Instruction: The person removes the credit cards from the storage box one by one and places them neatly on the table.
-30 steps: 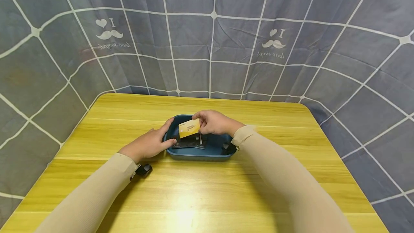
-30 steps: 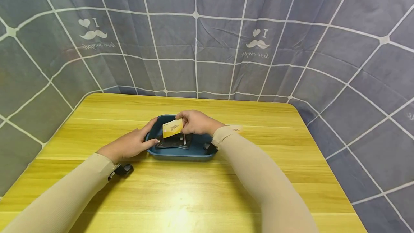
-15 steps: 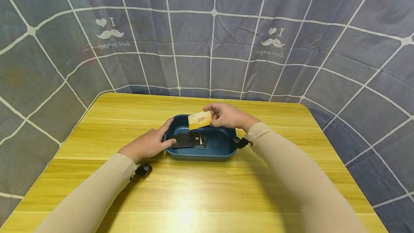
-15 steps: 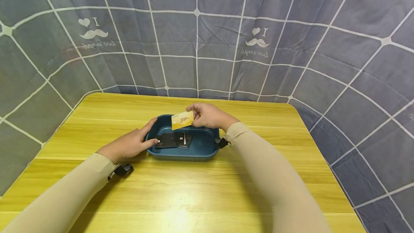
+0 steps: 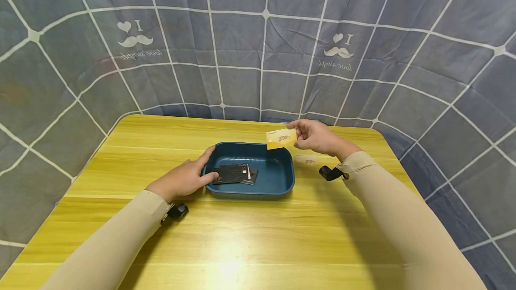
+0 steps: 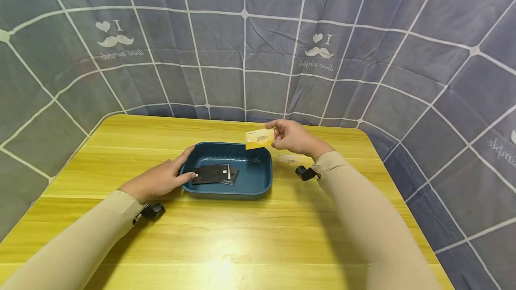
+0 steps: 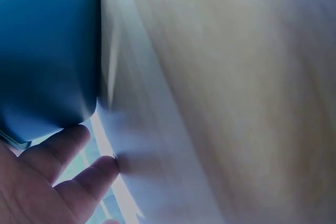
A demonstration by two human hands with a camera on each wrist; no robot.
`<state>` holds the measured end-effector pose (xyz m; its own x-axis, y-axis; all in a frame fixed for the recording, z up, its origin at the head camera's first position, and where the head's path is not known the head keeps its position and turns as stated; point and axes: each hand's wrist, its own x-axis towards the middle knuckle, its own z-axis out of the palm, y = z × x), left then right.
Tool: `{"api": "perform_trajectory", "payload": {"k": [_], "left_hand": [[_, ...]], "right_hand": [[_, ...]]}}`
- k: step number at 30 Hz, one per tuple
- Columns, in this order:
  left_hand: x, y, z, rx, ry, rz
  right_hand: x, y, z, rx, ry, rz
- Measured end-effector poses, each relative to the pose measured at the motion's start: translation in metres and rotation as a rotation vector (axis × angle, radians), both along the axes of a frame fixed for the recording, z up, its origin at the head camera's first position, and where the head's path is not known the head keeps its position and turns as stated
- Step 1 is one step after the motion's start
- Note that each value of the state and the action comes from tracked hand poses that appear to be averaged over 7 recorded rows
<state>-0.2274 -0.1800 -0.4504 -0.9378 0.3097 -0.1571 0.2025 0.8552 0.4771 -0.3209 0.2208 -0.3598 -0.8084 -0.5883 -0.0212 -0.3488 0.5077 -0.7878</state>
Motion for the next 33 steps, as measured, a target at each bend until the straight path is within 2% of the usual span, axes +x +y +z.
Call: {"api": "perform_trajectory", "payload": {"k": [7,17,23,27,33], "left_hand": [[0.002,-0.003,0.0,0.005,0.001,-0.011],[0.005,-0.007,0.001,0.0,0.003,-0.025],[0.007,-0.009,0.002,-0.006,0.0,-0.029],[0.008,-0.011,0.001,-0.006,-0.009,-0.03],[0.008,-0.013,0.001,0.003,-0.007,-0.035]], "right_hand": [[0.006,0.051,-0.005,-0.017,-0.048,-0.095],[0.016,0.111,-0.027,0.068,-0.08,-0.198],[0.019,0.132,-0.044,0.107,-0.109,-0.238],[0.021,0.141,-0.054,0.093,-0.149,-0.254],[0.023,0.15,-0.066,0.107,-0.148,-0.26]]}}
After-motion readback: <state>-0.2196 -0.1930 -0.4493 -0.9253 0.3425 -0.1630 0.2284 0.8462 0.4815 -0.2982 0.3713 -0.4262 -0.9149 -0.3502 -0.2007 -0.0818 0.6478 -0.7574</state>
